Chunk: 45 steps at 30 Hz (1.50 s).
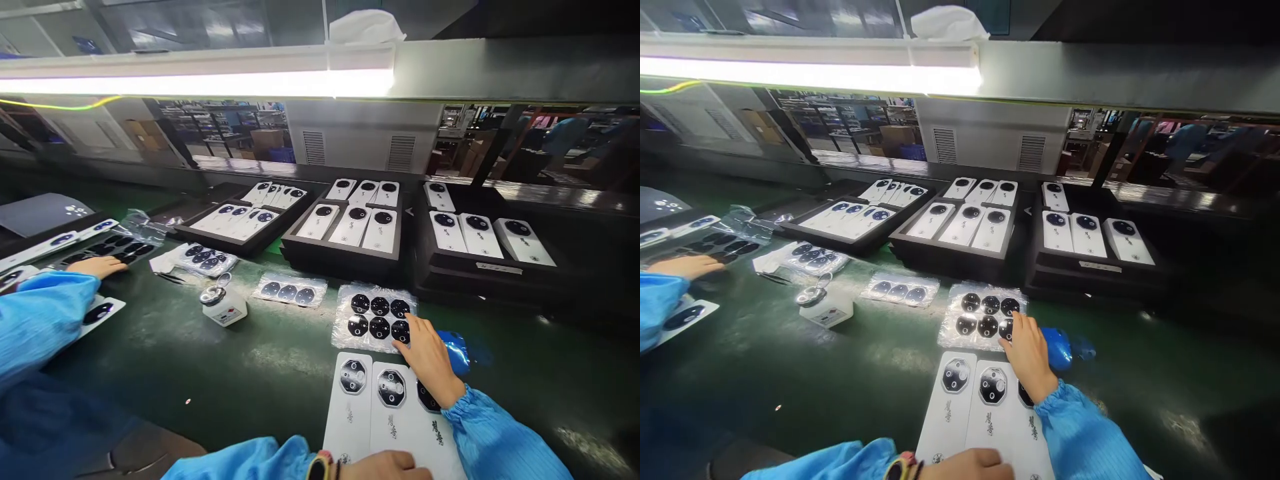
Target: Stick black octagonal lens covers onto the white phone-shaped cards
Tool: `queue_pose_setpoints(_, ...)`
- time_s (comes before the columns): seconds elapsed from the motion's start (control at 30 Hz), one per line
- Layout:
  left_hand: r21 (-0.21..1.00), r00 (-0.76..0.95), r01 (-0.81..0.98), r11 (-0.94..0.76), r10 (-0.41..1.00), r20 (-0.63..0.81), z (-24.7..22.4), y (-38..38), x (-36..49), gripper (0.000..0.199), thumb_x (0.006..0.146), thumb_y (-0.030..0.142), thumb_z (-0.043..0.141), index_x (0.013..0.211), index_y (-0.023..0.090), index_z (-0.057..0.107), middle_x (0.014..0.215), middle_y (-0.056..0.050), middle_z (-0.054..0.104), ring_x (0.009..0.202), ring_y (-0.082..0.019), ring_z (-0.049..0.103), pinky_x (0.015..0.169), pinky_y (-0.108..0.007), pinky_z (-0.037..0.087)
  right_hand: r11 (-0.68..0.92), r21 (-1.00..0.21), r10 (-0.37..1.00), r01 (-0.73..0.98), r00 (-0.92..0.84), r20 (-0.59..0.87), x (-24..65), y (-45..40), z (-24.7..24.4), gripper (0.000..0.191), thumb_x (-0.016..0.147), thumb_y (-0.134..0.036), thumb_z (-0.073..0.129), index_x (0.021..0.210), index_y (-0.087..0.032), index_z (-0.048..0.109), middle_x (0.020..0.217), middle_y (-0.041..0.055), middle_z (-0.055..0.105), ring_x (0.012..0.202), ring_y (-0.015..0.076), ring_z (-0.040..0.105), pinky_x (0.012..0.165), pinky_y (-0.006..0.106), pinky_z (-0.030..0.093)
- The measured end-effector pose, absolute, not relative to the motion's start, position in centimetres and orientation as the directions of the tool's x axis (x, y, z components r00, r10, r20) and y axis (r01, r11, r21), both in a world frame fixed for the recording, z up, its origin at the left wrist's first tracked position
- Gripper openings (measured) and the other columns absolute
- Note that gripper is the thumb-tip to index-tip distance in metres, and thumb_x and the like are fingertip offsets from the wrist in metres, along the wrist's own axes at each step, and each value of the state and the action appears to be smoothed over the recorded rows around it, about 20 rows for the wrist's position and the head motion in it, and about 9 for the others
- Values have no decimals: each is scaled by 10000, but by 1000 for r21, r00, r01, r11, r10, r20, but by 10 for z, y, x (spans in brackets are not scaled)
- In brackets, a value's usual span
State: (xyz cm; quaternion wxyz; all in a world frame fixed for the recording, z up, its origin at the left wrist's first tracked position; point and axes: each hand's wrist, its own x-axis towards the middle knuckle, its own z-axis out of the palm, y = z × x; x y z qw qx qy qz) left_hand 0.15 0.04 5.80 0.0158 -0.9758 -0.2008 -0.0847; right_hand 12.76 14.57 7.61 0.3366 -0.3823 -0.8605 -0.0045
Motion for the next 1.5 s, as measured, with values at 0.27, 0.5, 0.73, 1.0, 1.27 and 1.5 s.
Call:
queue_pose_setpoints(0.27,-133,882,344,-929,271,386,51,17,10,387,999,317,258,1279,341,524,1316,83,558,1304,-125,414,1098,-321,362,655,-252,715,712,-477,511,127,142,75,317,811,-296,508,1107,-232,605,839,96,705,797,232,691,549,284,543)
queue_pose_setpoints(0.5,-136,864,384,-913,304,402,35,14,5,403,1009,311,233,1277,318,532,1344,80,532,1346,-144,351,1122,-388,321,584,-324,799,744,-456,392,121,136,87,304,789,-270,509,1069,-247,626,872,119,708,848,276,684,608,338,565)
queue_pose_setpoints(0.73,-186,898,344,-920,265,350,49,16,-4,390,1008,283,256,1305,277,509,1361,61,518,1318,-164,384,1098,-404,325,475,-421,880,773,-417,227,118,132,105,319,791,-188,492,1069,-277,620,926,172,681,927,349,656,671,455,584)
queue_pose_setpoints(1.0,0,887,334,-943,314,340,50,8,-22,354,1009,269,307,1306,244,498,1375,41,505,1344,-168,341,1120,-399,295,474,-523,870,708,-469,153,127,132,112,372,785,-174,487,1137,-282,543,1061,156,647,1008,332,634,830,446,579)
queue_pose_setpoints(1.27,994,327,54,99,938,-111,97,34,-29,331,858,484,503,878,156,545,556,38,515,492,-129,532,506,-255,492,551,-748,723,369,-659,208,181,105,126,575,823,-190,525,1353,-299,331,1212,43,603,1080,228,615,884,386,572)
queue_pose_setpoints(1.5,923,340,21,384,866,-367,117,58,-14,338,669,499,588,730,183,486,356,115,354,285,-61,298,318,-166,258,647,-663,636,378,-746,195,194,89,130,584,868,-162,499,1398,-288,289,1247,54,597,1114,205,598,964,381,513)
